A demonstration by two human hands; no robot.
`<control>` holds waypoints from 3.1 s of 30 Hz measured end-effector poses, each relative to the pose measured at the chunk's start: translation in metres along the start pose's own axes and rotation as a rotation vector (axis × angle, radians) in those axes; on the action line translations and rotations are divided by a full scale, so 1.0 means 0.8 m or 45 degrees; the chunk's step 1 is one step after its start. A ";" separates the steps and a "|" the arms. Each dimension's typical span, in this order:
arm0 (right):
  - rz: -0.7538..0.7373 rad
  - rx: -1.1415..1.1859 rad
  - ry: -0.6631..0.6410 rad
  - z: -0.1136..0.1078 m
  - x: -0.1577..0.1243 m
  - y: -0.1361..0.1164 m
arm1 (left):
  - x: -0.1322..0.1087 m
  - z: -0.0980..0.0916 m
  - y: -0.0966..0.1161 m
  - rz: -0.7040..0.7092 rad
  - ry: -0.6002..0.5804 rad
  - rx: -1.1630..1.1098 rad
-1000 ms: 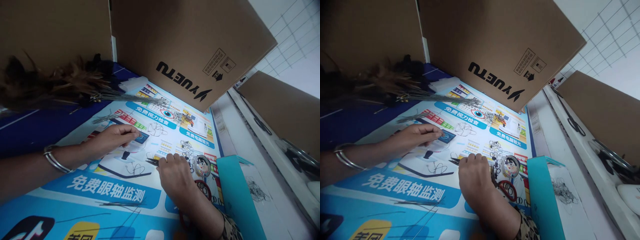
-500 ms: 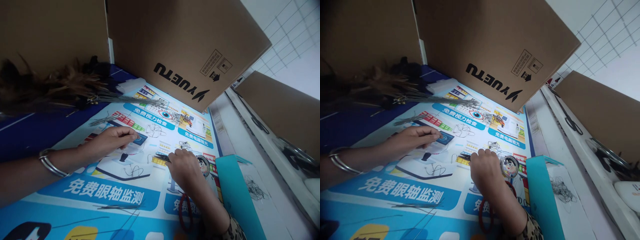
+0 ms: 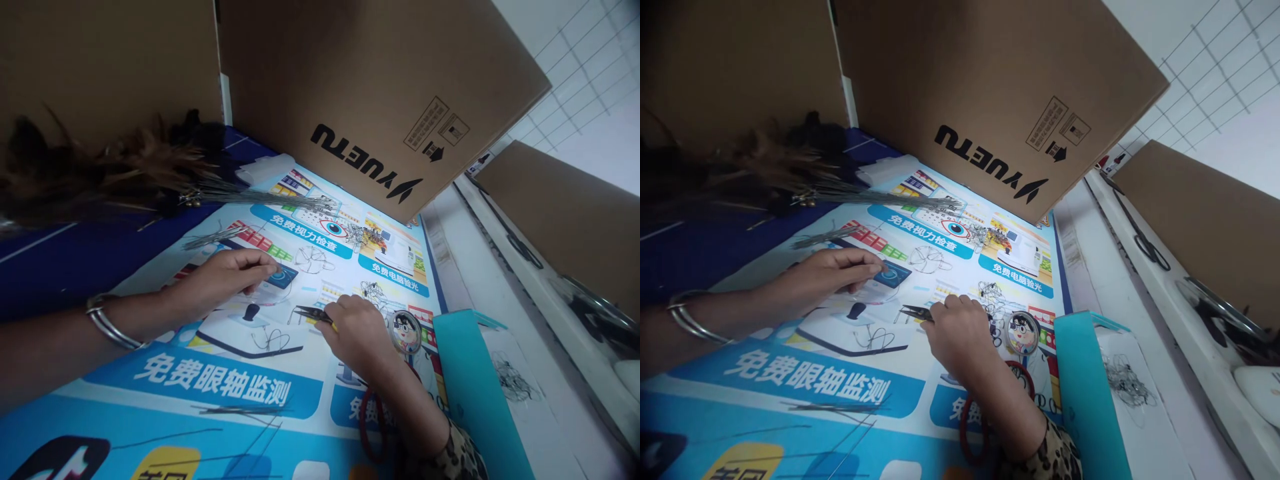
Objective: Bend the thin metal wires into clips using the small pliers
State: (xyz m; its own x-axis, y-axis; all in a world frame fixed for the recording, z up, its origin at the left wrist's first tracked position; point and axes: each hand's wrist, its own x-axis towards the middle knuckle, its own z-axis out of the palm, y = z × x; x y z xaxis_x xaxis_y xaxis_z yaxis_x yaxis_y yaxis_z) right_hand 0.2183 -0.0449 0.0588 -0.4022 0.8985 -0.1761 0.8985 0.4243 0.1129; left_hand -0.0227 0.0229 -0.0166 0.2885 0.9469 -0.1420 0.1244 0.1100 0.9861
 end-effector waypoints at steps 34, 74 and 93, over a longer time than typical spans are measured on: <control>-0.530 -0.387 0.304 0.026 0.018 0.038 | 0.001 0.000 -0.001 -0.023 -0.019 0.015; -0.077 0.411 -0.061 0.007 -0.003 0.018 | 0.001 0.001 -0.001 0.006 -0.052 0.029; 0.206 1.801 -0.452 0.030 0.009 0.025 | -0.020 0.021 0.013 0.148 -0.389 0.055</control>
State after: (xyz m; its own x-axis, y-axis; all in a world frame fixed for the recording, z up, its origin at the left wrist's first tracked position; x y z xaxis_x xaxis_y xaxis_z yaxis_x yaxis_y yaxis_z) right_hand 0.2374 -0.0329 0.0365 -0.4072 0.7613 -0.5046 0.4327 -0.3258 -0.8406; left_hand -0.0099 0.0034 -0.0057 0.5737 0.8173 -0.0541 0.1123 -0.0131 0.9936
